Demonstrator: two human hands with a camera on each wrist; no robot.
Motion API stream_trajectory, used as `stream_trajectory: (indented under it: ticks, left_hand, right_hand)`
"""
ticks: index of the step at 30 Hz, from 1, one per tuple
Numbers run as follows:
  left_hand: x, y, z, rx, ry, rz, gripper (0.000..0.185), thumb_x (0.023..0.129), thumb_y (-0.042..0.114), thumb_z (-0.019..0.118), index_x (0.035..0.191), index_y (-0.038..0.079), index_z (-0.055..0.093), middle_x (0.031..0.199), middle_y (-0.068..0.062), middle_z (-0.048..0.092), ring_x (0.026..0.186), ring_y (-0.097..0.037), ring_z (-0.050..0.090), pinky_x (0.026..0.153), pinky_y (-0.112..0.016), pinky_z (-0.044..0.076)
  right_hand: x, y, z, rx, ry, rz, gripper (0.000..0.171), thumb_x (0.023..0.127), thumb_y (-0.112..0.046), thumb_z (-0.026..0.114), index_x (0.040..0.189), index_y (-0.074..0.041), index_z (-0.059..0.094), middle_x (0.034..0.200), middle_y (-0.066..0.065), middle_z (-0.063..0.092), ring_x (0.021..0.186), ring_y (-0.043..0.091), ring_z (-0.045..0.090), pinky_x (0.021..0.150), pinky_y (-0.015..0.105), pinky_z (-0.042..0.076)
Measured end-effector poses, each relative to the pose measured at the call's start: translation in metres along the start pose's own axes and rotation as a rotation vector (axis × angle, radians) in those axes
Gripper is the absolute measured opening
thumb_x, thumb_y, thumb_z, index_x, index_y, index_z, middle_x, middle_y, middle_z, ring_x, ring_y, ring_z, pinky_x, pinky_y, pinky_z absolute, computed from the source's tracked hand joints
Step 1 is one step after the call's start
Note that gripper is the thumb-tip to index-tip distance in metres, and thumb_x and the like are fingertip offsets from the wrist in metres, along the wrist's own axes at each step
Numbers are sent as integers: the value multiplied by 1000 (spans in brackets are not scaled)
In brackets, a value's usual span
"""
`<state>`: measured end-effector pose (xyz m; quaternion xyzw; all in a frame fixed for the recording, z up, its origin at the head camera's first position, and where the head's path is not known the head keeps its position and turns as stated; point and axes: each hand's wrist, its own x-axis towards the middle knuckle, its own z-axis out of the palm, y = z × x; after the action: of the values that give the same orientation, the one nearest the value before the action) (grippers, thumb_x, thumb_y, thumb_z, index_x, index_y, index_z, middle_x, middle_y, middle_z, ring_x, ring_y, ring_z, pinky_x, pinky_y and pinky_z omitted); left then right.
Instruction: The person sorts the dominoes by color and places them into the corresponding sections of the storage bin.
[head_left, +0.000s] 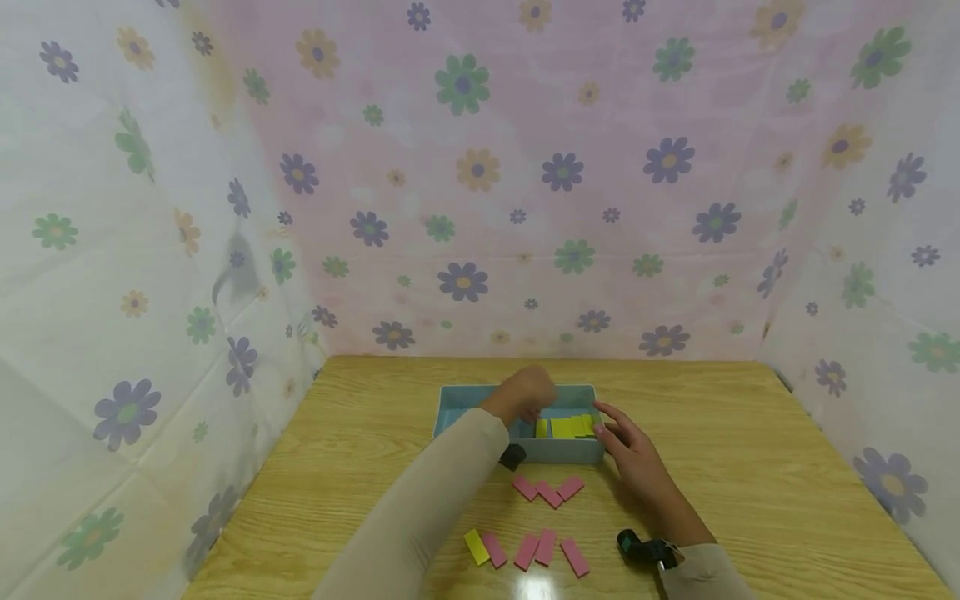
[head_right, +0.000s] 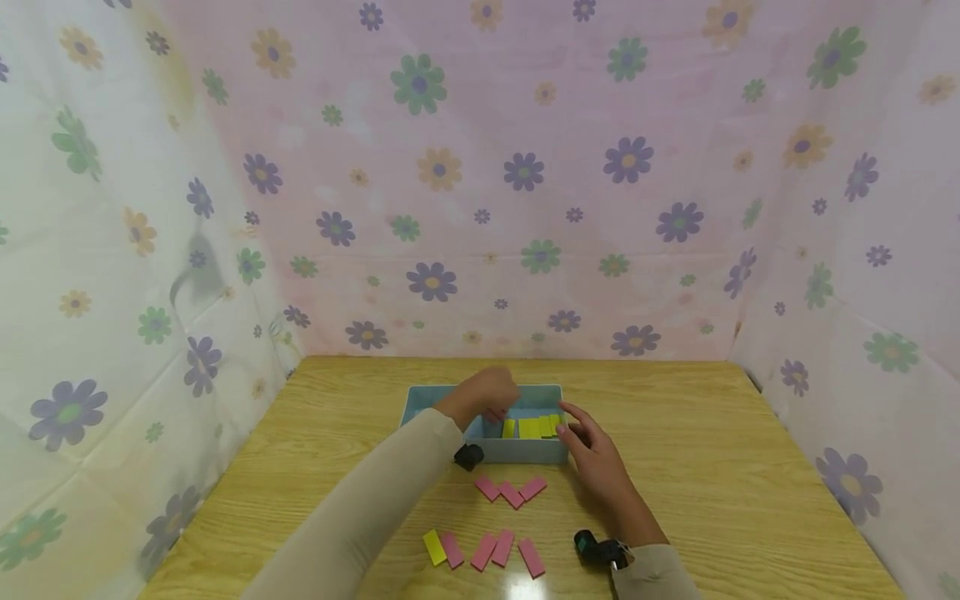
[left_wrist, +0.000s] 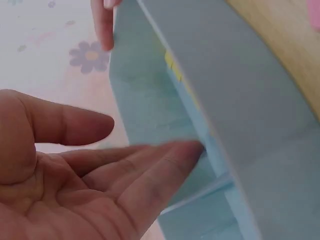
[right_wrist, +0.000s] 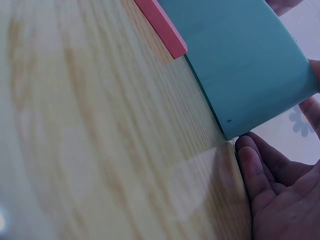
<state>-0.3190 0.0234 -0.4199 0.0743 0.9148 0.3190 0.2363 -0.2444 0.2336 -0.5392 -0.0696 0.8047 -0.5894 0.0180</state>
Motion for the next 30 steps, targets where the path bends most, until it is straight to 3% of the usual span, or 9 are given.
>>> stream_trajectory:
  ticks: [3, 5, 7, 10, 17, 21, 24, 28, 30]
  left_hand:
    - [1, 1, 5, -24, -16, 3, 28, 102, 12, 49, 74, 11, 52, 80, -2, 51, 69, -20, 47, 63, -37, 48]
    - [1, 1, 9, -31, -20, 2, 18, 102, 13, 50, 95, 7, 66, 101, -4, 62, 85, -25, 59, 73, -42, 57]
    - [2, 0, 13, -26, -23, -12, 28, 101, 15, 51, 121, 9, 69, 129, -4, 64, 106, -29, 64, 83, -47, 59]
    - [3, -2, 17, -12, -45, -26, 39, 102, 17, 49, 137, 10, 65, 147, -6, 58, 110, -32, 66, 85, -48, 60]
    - [4, -7, 20, -56, -62, -33, 38, 102, 19, 47, 133, 10, 65, 138, -7, 60, 94, -34, 68, 77, -47, 60]
    - [4, -9, 20, -80, -62, -34, 41, 101, 18, 48, 139, 11, 63, 133, -8, 61, 84, -29, 60, 72, -43, 51]
    - [2, -9, 20, -74, -63, -27, 28, 100, 16, 47, 120, 9, 66, 119, -9, 60, 74, -26, 49, 67, -42, 43]
    - [-2, -8, 21, -80, -52, -29, 16, 98, 14, 48, 107, 10, 60, 107, -7, 56, 72, -26, 48, 65, -41, 42]
    - [-4, -6, 21, -99, -39, -40, 26, 97, 13, 49, 118, 11, 63, 114, -6, 59, 78, -29, 55, 67, -42, 45]
  right_hand:
    - [0, 0, 0, -7, 5, -7, 56, 108, -47, 51, 160, -32, 38, 156, 23, 48, 142, 40, 49, 114, 60, 44]
    - [0, 0, 0, -12, 10, -7, 56, 107, -48, 52, 160, -33, 39, 155, 23, 49, 142, 40, 50, 114, 60, 44]
    - [1, 0, 1, -13, 11, -11, 55, 107, -48, 52, 159, -33, 40, 155, 23, 49, 141, 40, 50, 113, 60, 44]
    - [1, 1, 1, -14, 12, -25, 55, 108, -46, 52, 159, -31, 41, 154, 24, 49, 140, 41, 51, 113, 61, 44]
    - [1, 3, 1, -28, 16, -37, 54, 108, -45, 52, 159, -31, 41, 153, 24, 51, 139, 41, 52, 111, 61, 46]
    - [1, 5, 1, -28, 16, -38, 54, 108, -46, 52, 159, -31, 41, 153, 24, 50, 139, 41, 52, 111, 61, 46]
    - [1, 5, 1, -27, 15, -42, 54, 108, -46, 52, 159, -31, 41, 152, 24, 51, 139, 41, 52, 111, 60, 46]
    - [0, 4, 1, -27, 13, -46, 55, 108, -45, 52, 159, -29, 41, 152, 25, 51, 138, 41, 52, 111, 61, 46]
    - [1, 4, 1, -24, 12, -45, 55, 108, -45, 52, 159, -29, 41, 153, 25, 50, 139, 41, 52, 111, 61, 46]
